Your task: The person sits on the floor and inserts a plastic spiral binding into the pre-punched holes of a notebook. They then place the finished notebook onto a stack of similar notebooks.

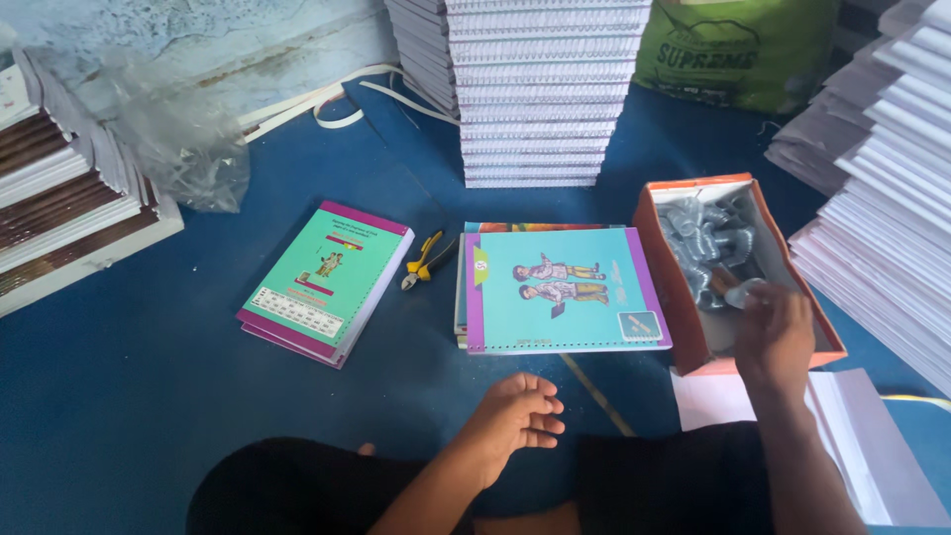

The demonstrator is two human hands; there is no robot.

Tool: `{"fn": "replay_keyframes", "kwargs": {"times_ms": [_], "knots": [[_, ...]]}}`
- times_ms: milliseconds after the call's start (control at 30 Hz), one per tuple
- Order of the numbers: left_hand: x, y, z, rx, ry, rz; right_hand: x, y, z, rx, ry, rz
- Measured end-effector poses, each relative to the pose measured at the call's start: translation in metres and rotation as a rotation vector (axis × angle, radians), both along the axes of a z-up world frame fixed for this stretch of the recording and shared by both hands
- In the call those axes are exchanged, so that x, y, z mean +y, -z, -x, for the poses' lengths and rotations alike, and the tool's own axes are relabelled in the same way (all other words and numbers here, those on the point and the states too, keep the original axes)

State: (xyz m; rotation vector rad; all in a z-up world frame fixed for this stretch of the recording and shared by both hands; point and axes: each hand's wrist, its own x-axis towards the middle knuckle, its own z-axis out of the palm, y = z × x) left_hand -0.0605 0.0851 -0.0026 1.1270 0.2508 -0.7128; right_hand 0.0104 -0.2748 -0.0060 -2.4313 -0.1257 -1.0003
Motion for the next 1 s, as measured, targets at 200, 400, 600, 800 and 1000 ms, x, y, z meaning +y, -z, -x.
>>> {"fn": "replay_keyframes", "kwargs": {"times_ms": [200,400,600,800,1000], "knots": [[-0.004,0.001,0.000,-0.019,-0.020,0.001,0.036,-0.015,0.068,0.016,-0.040,-0.561],[-0.009,-0.004,0.002,-0.182,0.038,-0.095,0.084,0.001,0.110,0.238,-0.319,-1.019],[-0.011,-0.017,0.010,-0.223,0.075,-0.065,0.133,0.011,0.112,0.541,-0.508,-1.094],[-0.009,-0.011,0.007,-0.254,0.007,0.043,0.146,0.013,0.102,0.550,-0.618,-0.908],[-0.010,0.001,0.005,-0.369,-0.003,-0.050,0.141,0.017,0.101,0.594,-0.689,-0.877]]}}
